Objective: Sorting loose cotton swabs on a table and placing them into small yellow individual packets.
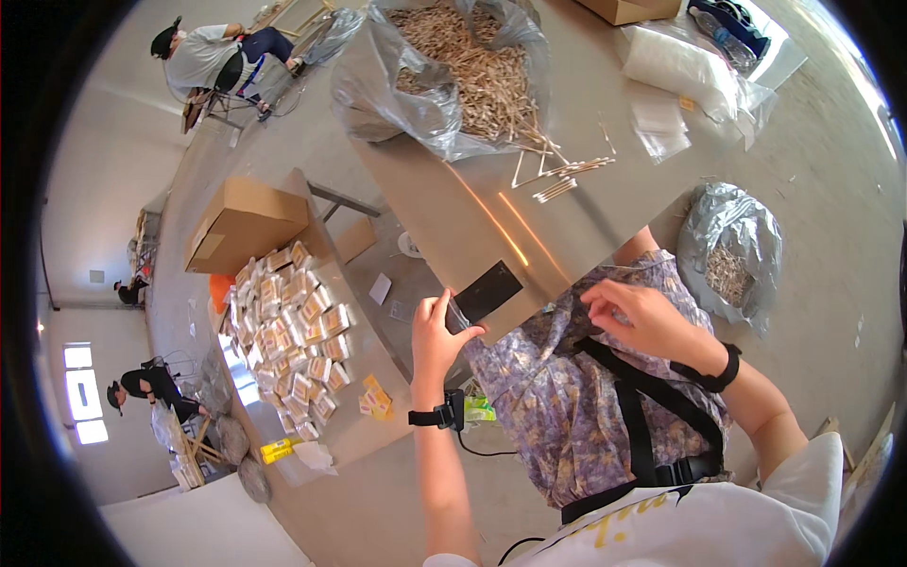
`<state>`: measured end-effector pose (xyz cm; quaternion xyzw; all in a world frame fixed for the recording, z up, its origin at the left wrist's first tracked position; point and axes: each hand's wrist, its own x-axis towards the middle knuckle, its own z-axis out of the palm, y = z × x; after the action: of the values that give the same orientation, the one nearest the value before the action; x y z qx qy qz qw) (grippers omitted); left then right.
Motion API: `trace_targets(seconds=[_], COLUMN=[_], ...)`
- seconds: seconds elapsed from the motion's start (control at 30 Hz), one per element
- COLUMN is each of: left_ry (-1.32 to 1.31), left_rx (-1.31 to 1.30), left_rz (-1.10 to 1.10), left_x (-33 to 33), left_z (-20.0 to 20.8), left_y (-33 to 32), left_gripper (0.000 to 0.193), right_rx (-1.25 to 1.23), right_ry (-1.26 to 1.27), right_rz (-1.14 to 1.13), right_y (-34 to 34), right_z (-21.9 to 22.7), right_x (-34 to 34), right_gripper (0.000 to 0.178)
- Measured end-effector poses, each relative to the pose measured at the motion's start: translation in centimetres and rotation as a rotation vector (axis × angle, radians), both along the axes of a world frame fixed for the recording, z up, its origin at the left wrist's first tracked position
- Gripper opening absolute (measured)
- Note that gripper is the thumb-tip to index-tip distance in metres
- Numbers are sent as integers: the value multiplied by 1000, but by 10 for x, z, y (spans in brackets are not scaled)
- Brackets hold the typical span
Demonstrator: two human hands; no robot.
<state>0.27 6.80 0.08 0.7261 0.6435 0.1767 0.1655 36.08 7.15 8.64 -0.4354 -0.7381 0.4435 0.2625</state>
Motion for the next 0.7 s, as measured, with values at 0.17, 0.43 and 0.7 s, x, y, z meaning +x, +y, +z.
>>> trace_targets(seconds=[0.17,0.43,0.7], left_ry=[105,67,-133], left_rx=[22,106,24], left_rz=[7,8,-47], left_x=[21,68,126], left_z=[-1,1,25], left_y=[2,13,101], left_gripper=[89,83,69], right_rx=[34,619,441], right_ry=[-14,-296,-133], right_rz=[-45,-320,-304], right_y=[53,164,179], right_z=[-17,-97,-130], right_x=[18,34,16], right_gripper=[22,30,18])
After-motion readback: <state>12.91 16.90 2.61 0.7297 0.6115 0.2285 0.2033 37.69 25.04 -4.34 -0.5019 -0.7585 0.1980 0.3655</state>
